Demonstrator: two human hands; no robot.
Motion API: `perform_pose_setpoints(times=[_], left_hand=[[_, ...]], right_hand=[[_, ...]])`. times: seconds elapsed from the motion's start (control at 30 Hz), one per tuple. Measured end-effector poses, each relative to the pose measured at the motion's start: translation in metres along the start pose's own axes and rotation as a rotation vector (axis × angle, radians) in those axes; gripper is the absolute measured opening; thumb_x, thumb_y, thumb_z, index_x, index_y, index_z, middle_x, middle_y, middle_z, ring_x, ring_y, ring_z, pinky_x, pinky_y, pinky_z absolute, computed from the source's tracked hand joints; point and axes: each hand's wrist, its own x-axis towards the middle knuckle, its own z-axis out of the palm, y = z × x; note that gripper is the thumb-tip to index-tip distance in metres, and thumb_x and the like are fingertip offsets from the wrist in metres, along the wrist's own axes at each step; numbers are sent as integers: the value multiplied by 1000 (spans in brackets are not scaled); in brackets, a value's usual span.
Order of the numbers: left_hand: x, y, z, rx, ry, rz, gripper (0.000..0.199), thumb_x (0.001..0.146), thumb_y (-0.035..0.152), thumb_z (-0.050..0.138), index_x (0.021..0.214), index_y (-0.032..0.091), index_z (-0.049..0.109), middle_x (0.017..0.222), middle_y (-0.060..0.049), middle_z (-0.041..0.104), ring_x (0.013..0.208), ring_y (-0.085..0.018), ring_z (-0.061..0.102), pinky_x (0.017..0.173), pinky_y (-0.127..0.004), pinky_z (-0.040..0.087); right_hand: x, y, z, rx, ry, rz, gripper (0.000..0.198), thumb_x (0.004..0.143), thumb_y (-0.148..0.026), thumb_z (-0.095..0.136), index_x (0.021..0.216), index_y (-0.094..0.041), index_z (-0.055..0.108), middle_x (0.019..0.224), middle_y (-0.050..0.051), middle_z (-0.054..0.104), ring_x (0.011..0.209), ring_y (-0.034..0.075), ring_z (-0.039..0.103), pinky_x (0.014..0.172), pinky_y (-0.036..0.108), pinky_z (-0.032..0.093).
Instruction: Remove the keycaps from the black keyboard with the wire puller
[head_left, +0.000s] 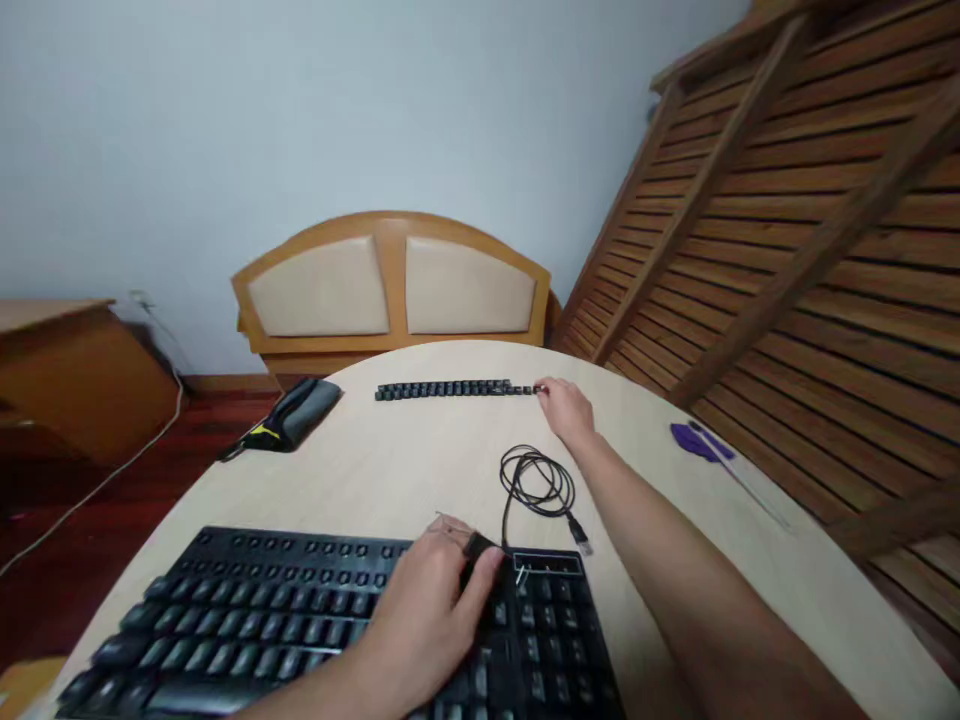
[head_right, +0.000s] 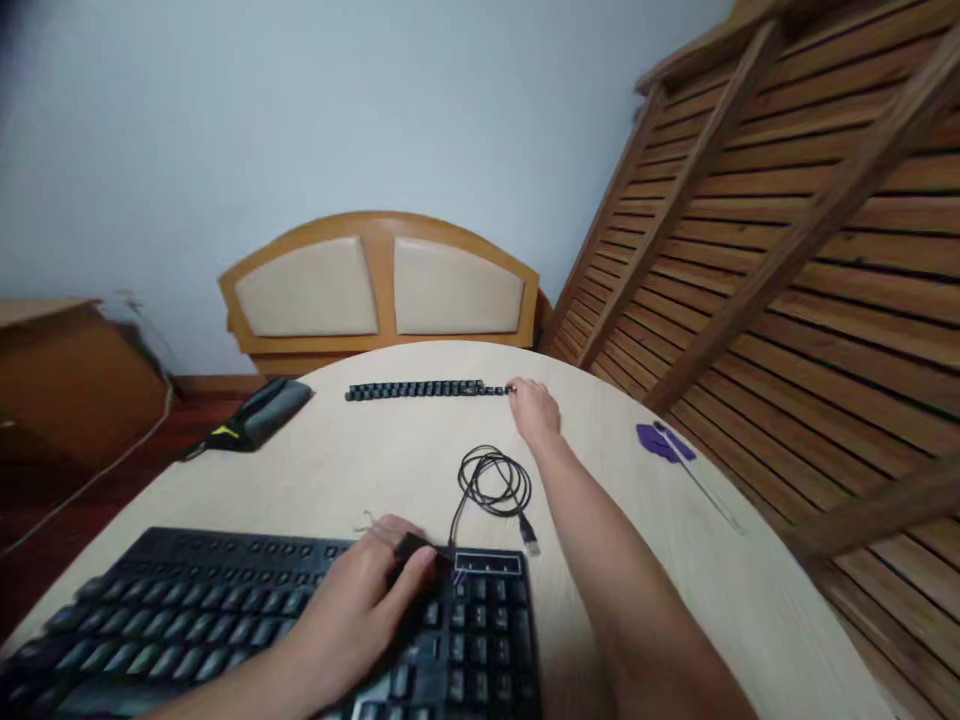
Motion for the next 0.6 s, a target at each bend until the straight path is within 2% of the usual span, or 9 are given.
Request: perform_pose_setpoints(times=[0.27, 0.47, 0.6], left_hand=[[-3, 0, -3, 15, 6, 28, 35, 99, 37, 34, 77, 19, 54, 84, -8, 61, 83, -24, 57, 78, -43, 45], [-3, -2, -1, 26, 21, 36, 35, 99, 37, 35, 76, 19, 55, 83, -7, 61, 82, -24, 57, 77, -42, 46], [-3, -3, -1, 39, 36, 50, 35, 99, 37, 37, 77, 18, 58, 83, -8, 62, 82, -24, 58, 77, -41, 47]], right_hand=[[-3, -3, -6, -2, -29, 2, 27, 95, -24, 49, 119, -25, 62, 116, 7, 68, 107, 22, 57, 86, 31, 44], [-12, -10, -20, -21, -77, 8, 44, 94, -22, 48, 139, -21, 44, 117, 11, 67, 106, 25, 58, 83, 33, 45], [-31, -17, -41, -33, -132, -22, 56, 90, -16, 51, 144, -18, 37, 119, 14, 66, 105, 28, 61, 82, 35, 46]])
